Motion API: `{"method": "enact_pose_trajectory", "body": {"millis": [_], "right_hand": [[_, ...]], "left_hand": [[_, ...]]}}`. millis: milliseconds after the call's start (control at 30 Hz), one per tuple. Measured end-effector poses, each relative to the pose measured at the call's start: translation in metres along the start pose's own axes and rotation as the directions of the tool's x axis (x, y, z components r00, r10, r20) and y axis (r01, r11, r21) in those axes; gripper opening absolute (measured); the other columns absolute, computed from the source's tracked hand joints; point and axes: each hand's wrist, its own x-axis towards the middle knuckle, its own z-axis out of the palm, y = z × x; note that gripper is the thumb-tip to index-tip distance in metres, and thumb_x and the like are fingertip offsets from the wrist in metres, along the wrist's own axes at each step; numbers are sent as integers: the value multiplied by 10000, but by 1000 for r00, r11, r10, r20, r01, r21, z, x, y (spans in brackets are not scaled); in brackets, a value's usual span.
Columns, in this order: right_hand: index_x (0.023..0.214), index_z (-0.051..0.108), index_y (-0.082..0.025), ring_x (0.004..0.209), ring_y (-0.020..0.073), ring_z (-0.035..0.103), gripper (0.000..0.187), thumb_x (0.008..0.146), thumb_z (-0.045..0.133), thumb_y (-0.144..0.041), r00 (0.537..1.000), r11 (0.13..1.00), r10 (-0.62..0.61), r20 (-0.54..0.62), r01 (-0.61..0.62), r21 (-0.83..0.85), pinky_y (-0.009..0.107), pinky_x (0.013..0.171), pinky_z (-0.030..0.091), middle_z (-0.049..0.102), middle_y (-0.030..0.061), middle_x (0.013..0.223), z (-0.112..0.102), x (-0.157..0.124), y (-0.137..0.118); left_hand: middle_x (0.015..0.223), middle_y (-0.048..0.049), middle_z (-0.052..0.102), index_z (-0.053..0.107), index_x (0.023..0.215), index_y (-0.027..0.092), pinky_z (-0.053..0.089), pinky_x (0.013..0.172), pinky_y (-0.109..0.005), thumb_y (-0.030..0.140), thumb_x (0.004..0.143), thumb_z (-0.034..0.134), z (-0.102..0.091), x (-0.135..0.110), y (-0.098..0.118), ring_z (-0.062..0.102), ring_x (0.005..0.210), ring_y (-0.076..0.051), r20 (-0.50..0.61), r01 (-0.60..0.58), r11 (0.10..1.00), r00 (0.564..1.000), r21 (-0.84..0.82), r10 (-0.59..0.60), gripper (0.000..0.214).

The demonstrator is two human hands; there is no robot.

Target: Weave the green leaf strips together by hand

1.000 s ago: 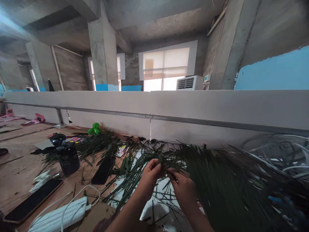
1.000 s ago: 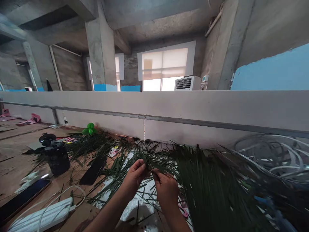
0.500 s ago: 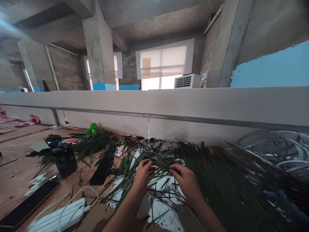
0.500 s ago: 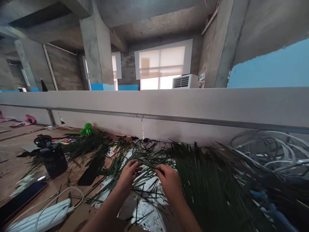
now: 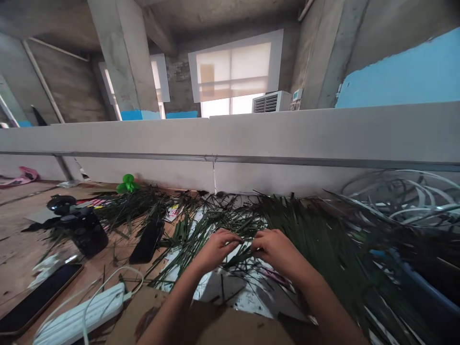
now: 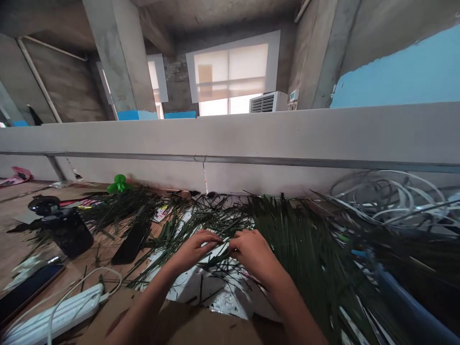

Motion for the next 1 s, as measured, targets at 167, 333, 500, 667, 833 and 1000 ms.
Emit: {"method": "enact_pose_trajectory", "body": {"millis": [167, 333, 500, 667, 833, 1000], "right_hand": [[735, 769, -304, 894, 200, 623, 244, 817, 650, -108, 999, 999, -35, 1, 35, -27, 336, 823, 334, 731, 5, 868, -3, 0, -4], [762, 764, -288, 1052, 235, 588, 181, 834, 681, -145, 997, 996, -23, -69, 17, -90, 407, 938, 312, 718, 24, 1041, -5, 1, 5], [755, 752, -285, 1140, 246, 539, 141, 823, 708, -170, 989, 996, -22, -145, 8, -94, 450, 1007, 274, 701, 25, 1130, -4, 2, 11], [751, 740, -285, 1201, 256, 514, 128, 810, 716, -174, 976, 996, -14, -216, -5, -87, 489, 1055, 251, 690, 19, 1175, -3, 3, 11], [1172, 680, -299, 1285, 293, 479, 356, 842, 635, -174, 910, 997, 52, -410, -68, -24, 507, 1075, 300, 544, 71, 1426, -9, 4, 5], [1413, 481, -270, 1187, 283, 579, 548, 874, 573, -300, 830, 924, 282, -482, -100, 368, 457, 1008, 427, 493, 109, 1460, -9, 7, -6]], "left_hand": [[950, -36, 771, 792, 949, 298, 440, 906, -311, 294, 873, 598, 11, -3, -14, 648, 964, -233, 139, 5, 1000, 990, 14, -7, 209], [968, -46, 750, 794, 929, 283, 436, 900, -308, 306, 834, 634, 16, -4, -23, 624, 980, -235, 201, 125, 992, 972, -7, -121, 187], [938, -43, 744, 791, 842, 279, 389, 957, -323, 376, 804, 687, 22, -2, -18, 602, 981, -240, 188, 90, 992, 979, -89, -72, 147], [886, -33, 714, 768, 778, 266, 387, 927, -324, 369, 776, 717, 26, -2, -15, 580, 943, -239, 149, 97, 987, 986, -127, -77, 116], [760, -34, 657, 732, 694, 251, 392, 828, -318, 333, 749, 724, 18, 1, -17, 541, 851, -238, -107, 109, 989, 987, -97, -119, 99], [816, -34, 632, 733, 746, 243, 383, 817, -322, 333, 773, 682, 0, 4, -11, 543, 858, -235, -452, 100, 995, 887, -9, -93, 107]]}}
